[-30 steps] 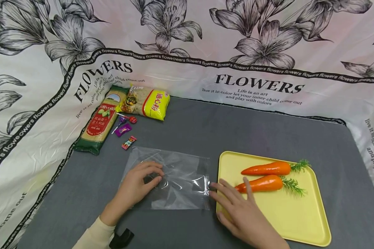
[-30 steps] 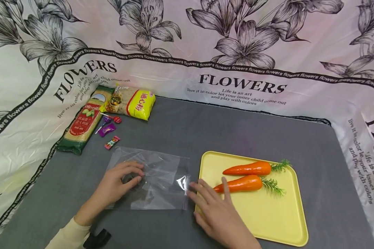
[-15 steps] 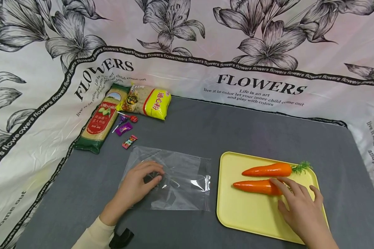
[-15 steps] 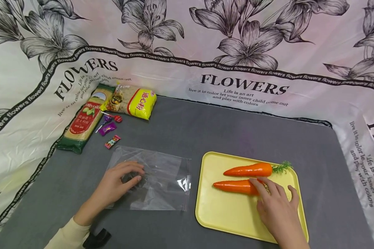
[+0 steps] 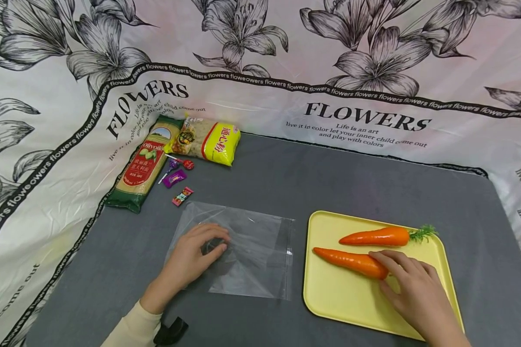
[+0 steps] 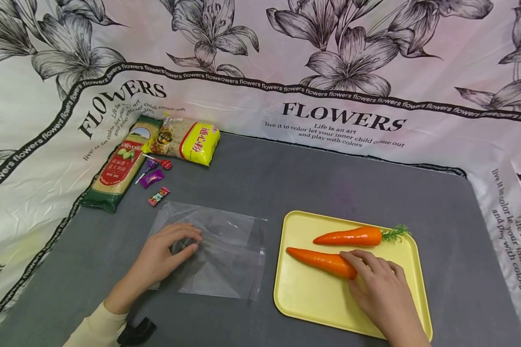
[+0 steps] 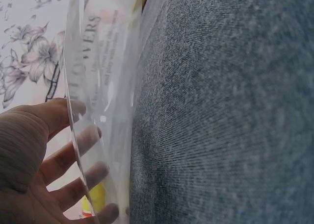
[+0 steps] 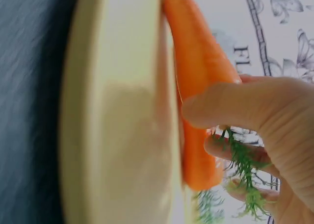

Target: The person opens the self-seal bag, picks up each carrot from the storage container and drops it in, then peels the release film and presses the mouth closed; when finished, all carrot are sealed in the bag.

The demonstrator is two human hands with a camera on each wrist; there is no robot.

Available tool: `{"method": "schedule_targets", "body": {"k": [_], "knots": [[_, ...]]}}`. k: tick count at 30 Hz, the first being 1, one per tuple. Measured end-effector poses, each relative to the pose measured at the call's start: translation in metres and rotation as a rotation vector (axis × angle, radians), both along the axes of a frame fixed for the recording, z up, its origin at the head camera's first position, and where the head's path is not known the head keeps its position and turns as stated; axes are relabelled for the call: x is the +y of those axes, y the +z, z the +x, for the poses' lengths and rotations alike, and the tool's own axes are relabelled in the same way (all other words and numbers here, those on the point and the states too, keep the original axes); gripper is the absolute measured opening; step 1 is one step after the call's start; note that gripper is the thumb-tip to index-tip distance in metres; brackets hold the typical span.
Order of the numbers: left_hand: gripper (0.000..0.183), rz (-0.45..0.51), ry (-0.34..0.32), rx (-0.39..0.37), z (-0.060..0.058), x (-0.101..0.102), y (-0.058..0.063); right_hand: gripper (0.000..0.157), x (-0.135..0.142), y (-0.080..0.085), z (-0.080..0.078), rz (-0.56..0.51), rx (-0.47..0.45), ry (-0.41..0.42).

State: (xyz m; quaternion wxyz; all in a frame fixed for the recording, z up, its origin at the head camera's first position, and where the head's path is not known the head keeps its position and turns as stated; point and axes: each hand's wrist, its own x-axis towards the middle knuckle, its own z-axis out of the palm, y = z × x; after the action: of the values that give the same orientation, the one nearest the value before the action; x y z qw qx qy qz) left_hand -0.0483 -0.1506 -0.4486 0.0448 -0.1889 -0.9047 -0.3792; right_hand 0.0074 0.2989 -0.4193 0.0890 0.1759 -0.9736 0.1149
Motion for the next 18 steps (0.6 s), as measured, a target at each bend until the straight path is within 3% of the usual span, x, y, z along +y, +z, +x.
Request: {"method": "schedule_targets", "body": {"k": [4,7,13,18], "knots": [[0.021,0.008,-0.003,0.012,0.0,0.001,0.0,0.047,-0.008,0.009,-0.004,-0.038,0.057,0.068],[0.021,0.005,-0.001,0.016,0.0,0.001,0.0,0.057,-0.011,0.016,-0.006,-0.059,0.103,0.095],[0.021,-0.003,-0.003,0.022,0.001,0.002,-0.002,0.051,-0.013,0.028,-0.005,-0.112,0.05,0.092],[0.021,0.005,-0.012,0.028,0.0,0.004,-0.002,0.049,-0.027,0.027,-0.01,-0.107,0.056,0.122]]}}
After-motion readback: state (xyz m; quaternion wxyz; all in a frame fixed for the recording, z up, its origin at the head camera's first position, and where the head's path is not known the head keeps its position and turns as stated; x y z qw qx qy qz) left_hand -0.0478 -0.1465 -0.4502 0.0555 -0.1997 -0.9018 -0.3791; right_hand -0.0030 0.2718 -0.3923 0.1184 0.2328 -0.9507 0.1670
